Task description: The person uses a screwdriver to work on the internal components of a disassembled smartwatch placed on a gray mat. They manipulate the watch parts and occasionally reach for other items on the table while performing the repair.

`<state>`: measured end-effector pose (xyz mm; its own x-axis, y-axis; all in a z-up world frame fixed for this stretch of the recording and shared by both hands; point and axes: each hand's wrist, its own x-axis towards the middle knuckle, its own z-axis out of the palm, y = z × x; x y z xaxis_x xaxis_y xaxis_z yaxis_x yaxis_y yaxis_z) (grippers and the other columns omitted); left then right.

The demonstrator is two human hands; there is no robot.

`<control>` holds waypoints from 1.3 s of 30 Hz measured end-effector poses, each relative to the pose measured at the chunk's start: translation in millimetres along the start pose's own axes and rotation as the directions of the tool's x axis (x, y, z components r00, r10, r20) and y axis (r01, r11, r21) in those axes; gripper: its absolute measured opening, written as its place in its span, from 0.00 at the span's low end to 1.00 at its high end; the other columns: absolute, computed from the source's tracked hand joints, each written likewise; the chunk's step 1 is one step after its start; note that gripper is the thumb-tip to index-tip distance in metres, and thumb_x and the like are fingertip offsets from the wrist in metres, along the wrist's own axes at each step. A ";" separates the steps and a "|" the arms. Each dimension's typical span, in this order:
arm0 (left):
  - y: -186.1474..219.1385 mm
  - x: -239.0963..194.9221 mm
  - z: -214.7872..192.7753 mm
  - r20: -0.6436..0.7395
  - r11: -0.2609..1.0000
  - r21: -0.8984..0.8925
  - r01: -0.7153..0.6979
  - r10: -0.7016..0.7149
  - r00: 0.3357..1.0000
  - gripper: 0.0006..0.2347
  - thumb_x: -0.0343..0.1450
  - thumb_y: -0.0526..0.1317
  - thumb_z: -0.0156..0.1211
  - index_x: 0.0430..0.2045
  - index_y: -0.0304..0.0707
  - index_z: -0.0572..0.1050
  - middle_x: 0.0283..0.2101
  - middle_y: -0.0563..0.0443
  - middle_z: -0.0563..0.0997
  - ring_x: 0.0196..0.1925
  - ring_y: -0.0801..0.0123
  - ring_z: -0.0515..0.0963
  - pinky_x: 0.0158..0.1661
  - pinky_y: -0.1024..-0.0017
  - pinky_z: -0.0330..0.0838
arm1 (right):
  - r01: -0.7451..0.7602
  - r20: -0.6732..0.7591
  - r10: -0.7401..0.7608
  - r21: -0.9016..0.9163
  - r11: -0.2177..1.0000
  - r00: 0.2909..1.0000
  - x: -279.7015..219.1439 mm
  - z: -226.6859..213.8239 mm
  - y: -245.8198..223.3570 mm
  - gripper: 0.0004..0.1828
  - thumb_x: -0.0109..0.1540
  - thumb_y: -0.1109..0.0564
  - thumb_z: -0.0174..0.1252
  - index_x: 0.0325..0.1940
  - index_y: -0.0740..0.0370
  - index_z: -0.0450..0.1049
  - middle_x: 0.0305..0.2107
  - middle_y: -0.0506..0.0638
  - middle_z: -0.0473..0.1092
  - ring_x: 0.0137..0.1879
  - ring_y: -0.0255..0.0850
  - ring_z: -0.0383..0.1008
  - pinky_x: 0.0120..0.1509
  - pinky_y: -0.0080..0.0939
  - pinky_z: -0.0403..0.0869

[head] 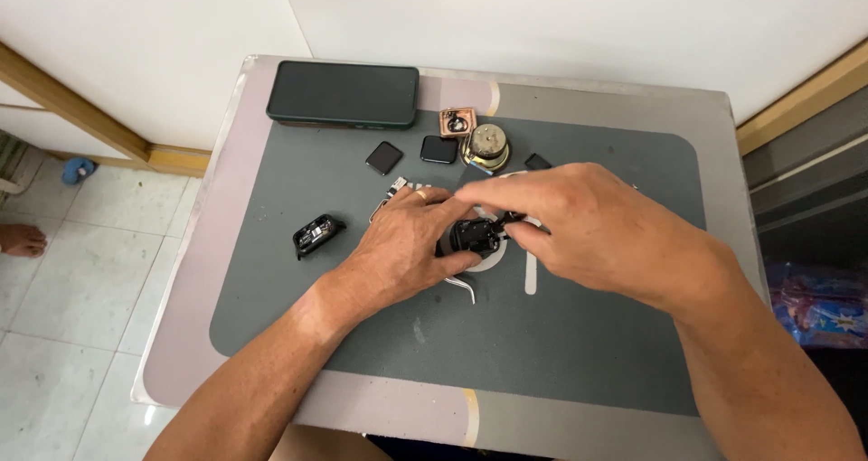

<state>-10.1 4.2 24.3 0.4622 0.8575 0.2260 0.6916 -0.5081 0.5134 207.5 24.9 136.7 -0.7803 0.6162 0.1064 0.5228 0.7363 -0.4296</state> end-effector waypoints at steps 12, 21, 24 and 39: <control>-0.4 0.1 4.0 -0.059 0.999 0.019 -0.047 0.048 0.997 0.23 0.64 0.46 0.69 0.54 0.48 0.72 0.46 0.44 0.81 0.51 0.54 0.78 0.49 0.58 0.67 | 0.021 -0.111 -0.048 -0.240 0.970 0.993 -0.9 19.5 13.8 0.15 0.62 0.57 0.63 0.53 0.54 0.75 0.24 0.46 0.71 0.26 0.50 0.71 0.30 0.51 0.67; 2.2 -2.0 0.8 -0.043 0.999 0.010 -0.032 0.032 0.999 0.23 0.65 0.46 0.69 0.55 0.48 0.72 0.47 0.44 0.81 0.51 0.55 0.77 0.47 0.59 0.66 | 0.018 -0.079 -0.032 -0.172 0.985 0.996 1.1 14.5 7.5 0.15 0.63 0.59 0.61 0.54 0.55 0.76 0.19 0.46 0.71 0.21 0.44 0.68 0.26 0.47 0.66; 0.5 0.1 2.6 -0.055 0.999 0.021 -0.041 0.042 0.998 0.24 0.64 0.46 0.70 0.56 0.49 0.72 0.46 0.47 0.82 0.50 0.54 0.77 0.48 0.59 0.66 | 0.047 -0.096 -0.062 -0.154 0.987 0.993 0.1 7.2 5.1 0.16 0.61 0.61 0.61 0.54 0.57 0.74 0.30 0.47 0.71 0.31 0.45 0.72 0.32 0.47 0.69; 0.4 0.8 6.8 -0.063 0.996 0.063 -0.066 0.070 0.996 0.27 0.65 0.46 0.71 0.58 0.49 0.69 0.49 0.51 0.82 0.50 0.54 0.79 0.49 0.57 0.67 | -0.004 -0.044 -0.002 -0.125 0.992 0.999 -2.6 7.9 10.0 0.15 0.63 0.59 0.56 0.53 0.51 0.77 0.26 0.47 0.72 0.29 0.51 0.74 0.31 0.53 0.69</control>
<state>-5.7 4.1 19.0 0.4737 0.8233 0.3127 0.6930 -0.5675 0.4446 212.0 28.4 125.1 -0.7654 0.6267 0.1462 0.5646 0.7630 -0.3147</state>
